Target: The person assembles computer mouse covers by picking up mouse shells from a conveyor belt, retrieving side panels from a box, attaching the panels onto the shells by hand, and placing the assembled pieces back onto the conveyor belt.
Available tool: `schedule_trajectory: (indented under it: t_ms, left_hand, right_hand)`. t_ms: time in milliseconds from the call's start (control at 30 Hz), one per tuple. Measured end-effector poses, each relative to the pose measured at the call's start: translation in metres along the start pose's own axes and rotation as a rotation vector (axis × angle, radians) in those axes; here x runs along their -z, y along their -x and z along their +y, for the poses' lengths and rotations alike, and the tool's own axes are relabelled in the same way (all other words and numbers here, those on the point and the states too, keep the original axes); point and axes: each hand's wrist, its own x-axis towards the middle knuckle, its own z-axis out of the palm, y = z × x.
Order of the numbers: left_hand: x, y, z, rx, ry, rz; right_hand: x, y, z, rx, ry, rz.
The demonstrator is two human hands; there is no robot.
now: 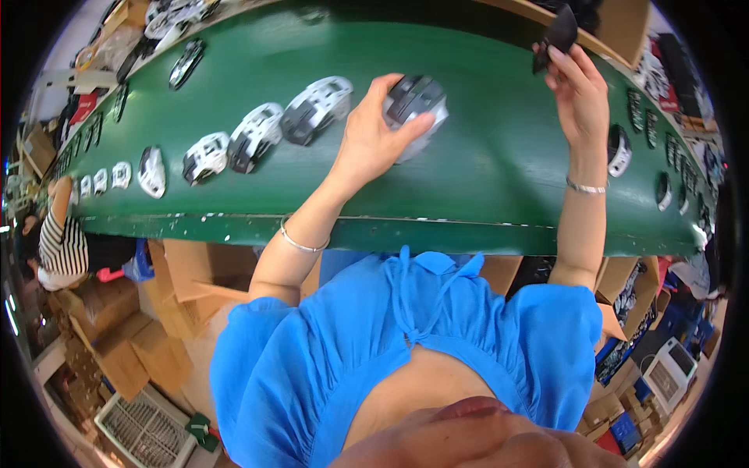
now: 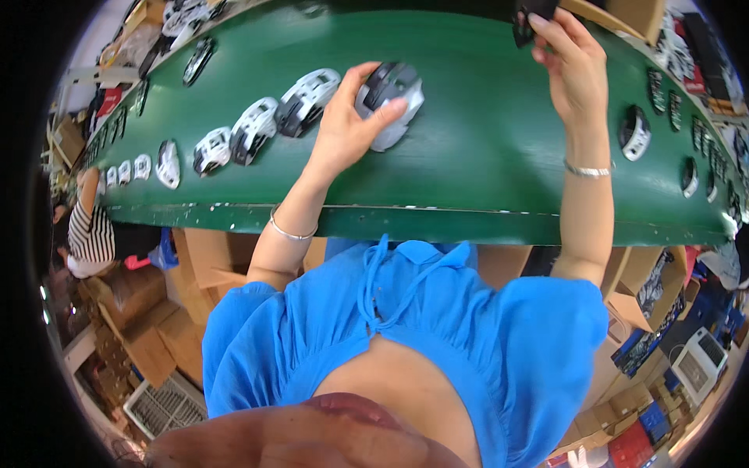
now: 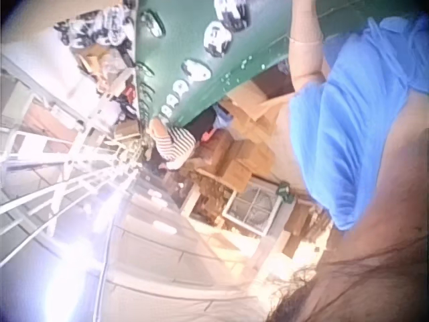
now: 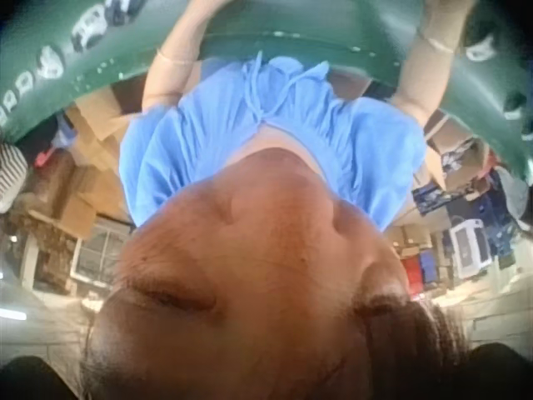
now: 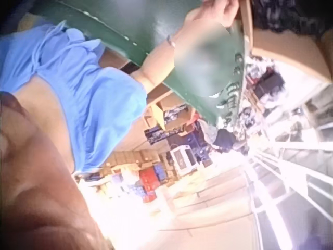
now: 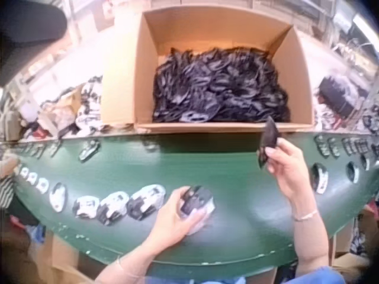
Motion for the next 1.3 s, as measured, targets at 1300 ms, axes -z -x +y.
schedule_trajectory:
  t_ms: [1300]
  left_hand:
    - [0.028,0.031,0.002,-0.672,-0.242,-0.104]
  right_hand:
    - [-0.074,0.103,0.037,-0.545,-0.359,-0.205]
